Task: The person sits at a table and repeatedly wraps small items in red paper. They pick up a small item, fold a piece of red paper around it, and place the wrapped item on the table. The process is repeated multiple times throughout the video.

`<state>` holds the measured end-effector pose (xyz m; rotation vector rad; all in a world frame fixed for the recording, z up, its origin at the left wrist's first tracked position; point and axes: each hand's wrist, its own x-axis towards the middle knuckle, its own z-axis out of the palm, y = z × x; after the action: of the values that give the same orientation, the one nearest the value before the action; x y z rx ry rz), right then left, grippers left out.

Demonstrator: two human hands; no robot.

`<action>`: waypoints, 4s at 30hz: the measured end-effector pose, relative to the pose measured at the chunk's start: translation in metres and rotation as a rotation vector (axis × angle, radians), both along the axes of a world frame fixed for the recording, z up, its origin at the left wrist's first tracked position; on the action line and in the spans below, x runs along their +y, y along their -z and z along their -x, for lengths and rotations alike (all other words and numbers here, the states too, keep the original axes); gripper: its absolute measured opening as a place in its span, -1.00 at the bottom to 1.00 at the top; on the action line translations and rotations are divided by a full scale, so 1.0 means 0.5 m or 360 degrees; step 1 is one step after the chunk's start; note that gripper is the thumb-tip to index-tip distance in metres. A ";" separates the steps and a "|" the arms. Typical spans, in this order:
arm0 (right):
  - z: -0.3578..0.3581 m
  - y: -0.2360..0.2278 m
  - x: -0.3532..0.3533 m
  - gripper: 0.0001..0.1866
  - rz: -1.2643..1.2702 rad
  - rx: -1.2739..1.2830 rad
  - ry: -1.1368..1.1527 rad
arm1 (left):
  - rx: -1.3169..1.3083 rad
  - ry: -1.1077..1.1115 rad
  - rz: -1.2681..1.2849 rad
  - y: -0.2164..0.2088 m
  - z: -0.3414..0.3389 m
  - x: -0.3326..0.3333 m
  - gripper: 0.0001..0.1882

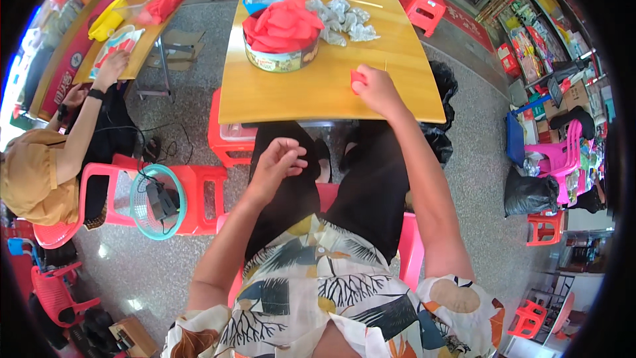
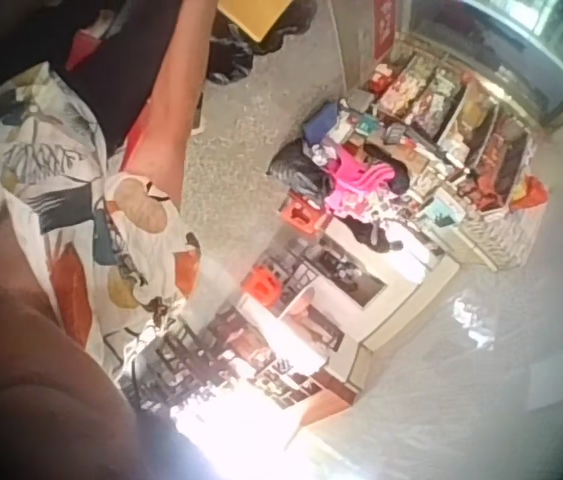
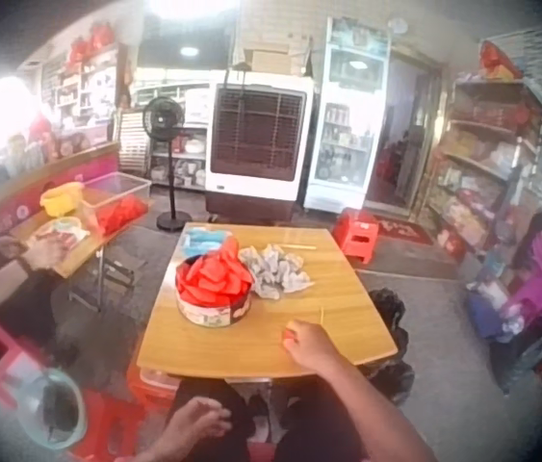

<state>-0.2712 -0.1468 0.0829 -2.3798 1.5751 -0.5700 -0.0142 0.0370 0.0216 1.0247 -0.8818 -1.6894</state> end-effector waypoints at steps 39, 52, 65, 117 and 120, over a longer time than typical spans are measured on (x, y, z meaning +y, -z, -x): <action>0.005 0.051 0.303 -0.81 -0.0566 -0.1336 -0.0005 | -0.0224 0.0052 0.0550 -0.033 0.113 -0.086 -0.73; 0.072 0.080 0.289 -0.80 -0.0891 -0.1821 0.0013 | -0.0375 0.0498 0.0678 -0.061 0.143 -0.064 -0.61; 0.040 0.071 0.313 -0.72 -0.0146 -0.1206 -0.0312 | -0.1077 0.0354 0.1075 -0.083 0.156 -0.065 -0.72; 0.729 0.351 0.245 -0.75 0.0218 -0.0145 0.1371 | 0.0135 0.0174 -0.0204 0.011 0.004 -0.048 -0.70; 0.570 0.192 0.182 -0.83 0.0340 -0.0806 0.1368 | -0.0063 0.0085 -0.0303 0.007 -0.008 -0.037 -0.71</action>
<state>-0.5564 -0.0558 -0.0132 -1.3630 2.2759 -1.4133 -0.0101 0.0186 0.0180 1.1742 -0.7909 -1.8306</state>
